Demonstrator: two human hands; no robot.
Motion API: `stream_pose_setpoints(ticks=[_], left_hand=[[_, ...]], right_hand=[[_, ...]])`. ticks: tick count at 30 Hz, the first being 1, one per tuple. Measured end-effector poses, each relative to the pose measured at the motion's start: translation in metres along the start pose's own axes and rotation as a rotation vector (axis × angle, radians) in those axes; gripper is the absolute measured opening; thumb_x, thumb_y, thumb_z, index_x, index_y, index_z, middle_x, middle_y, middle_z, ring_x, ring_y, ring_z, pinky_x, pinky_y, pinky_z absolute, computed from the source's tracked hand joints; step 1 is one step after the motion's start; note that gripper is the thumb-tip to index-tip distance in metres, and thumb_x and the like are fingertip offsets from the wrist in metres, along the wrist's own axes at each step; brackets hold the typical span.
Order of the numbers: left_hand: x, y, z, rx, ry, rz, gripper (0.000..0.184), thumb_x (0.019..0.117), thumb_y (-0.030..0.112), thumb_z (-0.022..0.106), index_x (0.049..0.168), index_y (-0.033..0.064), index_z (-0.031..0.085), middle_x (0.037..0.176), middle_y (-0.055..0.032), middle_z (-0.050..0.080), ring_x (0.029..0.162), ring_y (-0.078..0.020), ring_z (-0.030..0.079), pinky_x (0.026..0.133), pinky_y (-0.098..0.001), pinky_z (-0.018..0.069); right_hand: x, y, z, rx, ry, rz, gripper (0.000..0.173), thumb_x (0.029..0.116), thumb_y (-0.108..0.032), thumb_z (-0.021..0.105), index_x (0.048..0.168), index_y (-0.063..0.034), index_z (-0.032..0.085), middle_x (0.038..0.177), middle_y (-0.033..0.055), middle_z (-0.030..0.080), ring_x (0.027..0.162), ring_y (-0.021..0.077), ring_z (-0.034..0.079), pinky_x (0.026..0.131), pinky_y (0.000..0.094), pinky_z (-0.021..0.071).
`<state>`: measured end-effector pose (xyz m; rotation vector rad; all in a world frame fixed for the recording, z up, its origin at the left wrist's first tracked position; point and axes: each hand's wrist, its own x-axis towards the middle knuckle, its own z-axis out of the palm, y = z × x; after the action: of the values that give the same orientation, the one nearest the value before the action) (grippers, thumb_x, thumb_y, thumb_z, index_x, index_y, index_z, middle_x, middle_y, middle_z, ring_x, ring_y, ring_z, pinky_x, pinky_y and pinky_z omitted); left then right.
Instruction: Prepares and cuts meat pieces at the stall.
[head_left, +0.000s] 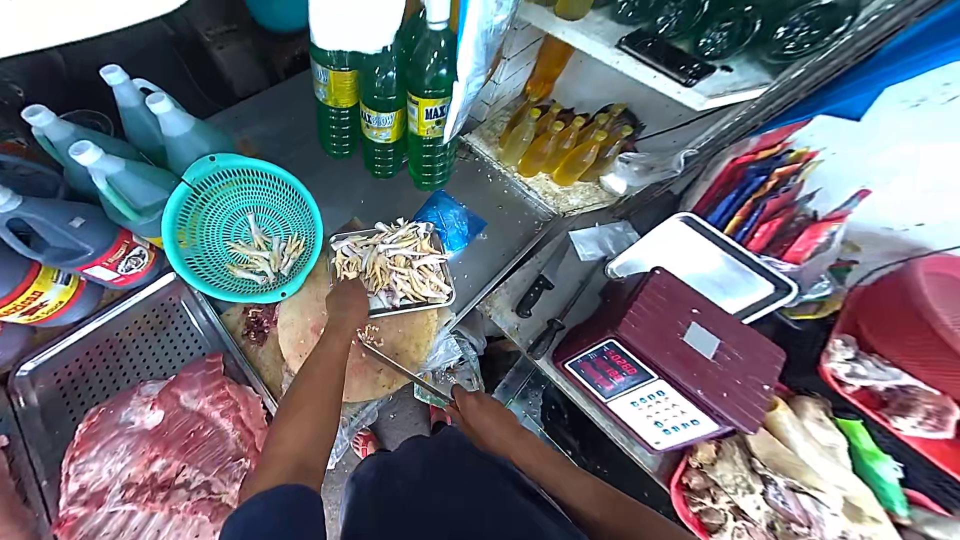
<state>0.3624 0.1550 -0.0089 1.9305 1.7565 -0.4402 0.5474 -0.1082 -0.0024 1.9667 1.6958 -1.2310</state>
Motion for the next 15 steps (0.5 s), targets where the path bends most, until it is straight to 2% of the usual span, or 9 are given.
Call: stream_pose_setpoints(ticks=[2,4,5,7,8,10,13,14,15], left_hand=[[0.000,-0.006,0.000,-0.069,-0.003,-0.010,0.042,0.0944,0.035,0.068,0.116,-0.0007,0.069,0.123,-0.0254,0.067,0.116,-0.0446,0.065,0.091,-0.0667,0.0528],[-0.001,-0.034,0.001,-0.282,0.019,0.040,0.044,0.0960,0.037,0.067,0.111,-0.0035,0.068,0.115,-0.0272,0.068,0.110,-0.0441,0.066,0.092,-0.0670,0.0523],[-0.006,-0.051,0.001,-0.406,0.037,0.073,0.042,0.0983,0.035,0.066,0.111,-0.0039,0.068,0.107,-0.0239,0.070,0.100,-0.0387,0.069,0.088,-0.0615,0.0554],[-0.031,-0.079,0.000,-0.702,0.091,0.112,0.036,0.1023,0.031,0.065,0.118,-0.0019,0.064,0.091,-0.0122,0.074,0.073,-0.0214,0.072,0.070,-0.0410,0.0617],[-0.047,-0.091,0.001,-0.861,0.123,0.142,0.035,0.1031,0.025,0.065,0.125,-0.0011,0.061,0.087,-0.0102,0.074,0.067,-0.0180,0.071,0.064,-0.0357,0.0616],[-0.078,-0.113,0.010,-1.114,0.191,0.212,0.035,0.1045,0.017,0.061,0.136,0.0019,0.059,0.086,-0.0099,0.074,0.063,-0.0169,0.068,0.058,-0.0324,0.0598],[-0.111,-0.129,0.045,-1.316,0.321,0.240,0.026,0.1062,0.013,0.056,0.125,-0.0008,0.069,0.081,-0.0066,0.070,0.059,-0.0136,0.062,0.054,-0.0284,0.0552],[-0.118,-0.133,0.060,-1.250,0.351,0.218,0.023,0.1047,0.013,0.059,0.120,-0.0003,0.072,0.080,-0.0059,0.070,0.060,-0.0126,0.062,0.056,-0.0279,0.0548],[-0.122,-0.137,0.072,-1.066,0.350,0.179,0.022,0.1025,0.015,0.063,0.116,0.0025,0.074,0.086,-0.0060,0.072,0.067,-0.0127,0.064,0.063,-0.0288,0.0560]], right_hand=[[-0.013,0.005,-0.006,0.011,-0.009,0.007,0.045,0.1090,-0.044,0.041,0.121,-0.0033,0.057,0.103,0.0219,0.069,0.102,0.0410,0.070,0.085,0.0608,0.0565],[-0.021,0.009,-0.011,0.000,-0.042,-0.015,0.046,0.1090,-0.045,0.041,0.121,-0.0039,0.057,0.103,0.0218,0.068,0.102,0.0411,0.069,0.085,0.0612,0.0560],[-0.021,0.009,-0.013,-0.009,-0.060,-0.049,0.045,0.1090,-0.045,0.042,0.121,-0.0040,0.057,0.103,0.0216,0.069,0.101,0.0412,0.070,0.084,0.0615,0.0561],[-0.011,0.003,-0.014,0.025,-0.100,-0.150,0.045,0.1086,-0.044,0.044,0.118,-0.0021,0.058,0.100,0.0216,0.068,0.098,0.0408,0.069,0.084,0.0618,0.0554],[-0.001,0.000,-0.012,0.068,-0.113,-0.198,0.046,0.1081,-0.044,0.047,0.115,-0.0006,0.059,0.097,0.0210,0.067,0.095,0.0397,0.068,0.084,0.0616,0.0548],[0.021,-0.011,-0.010,0.167,-0.130,-0.231,0.045,0.1072,-0.041,0.051,0.114,0.0016,0.061,0.098,0.0207,0.068,0.095,0.0372,0.069,0.087,0.0604,0.0541],[0.035,-0.030,-0.017,0.228,-0.097,-0.177,0.043,0.1075,-0.039,0.051,0.118,0.0023,0.060,0.100,0.0215,0.067,0.096,0.0372,0.068,0.089,0.0586,0.0534],[0.036,-0.034,-0.020,0.215,-0.076,-0.156,0.043,0.1074,-0.039,0.051,0.118,0.0019,0.060,0.100,0.0218,0.066,0.096,0.0377,0.067,0.088,0.0587,0.0532],[0.037,-0.037,-0.024,0.184,-0.061,-0.146,0.043,0.1073,-0.039,0.051,0.118,0.0014,0.060,0.100,0.0219,0.066,0.095,0.0383,0.067,0.087,0.0592,0.0533]])
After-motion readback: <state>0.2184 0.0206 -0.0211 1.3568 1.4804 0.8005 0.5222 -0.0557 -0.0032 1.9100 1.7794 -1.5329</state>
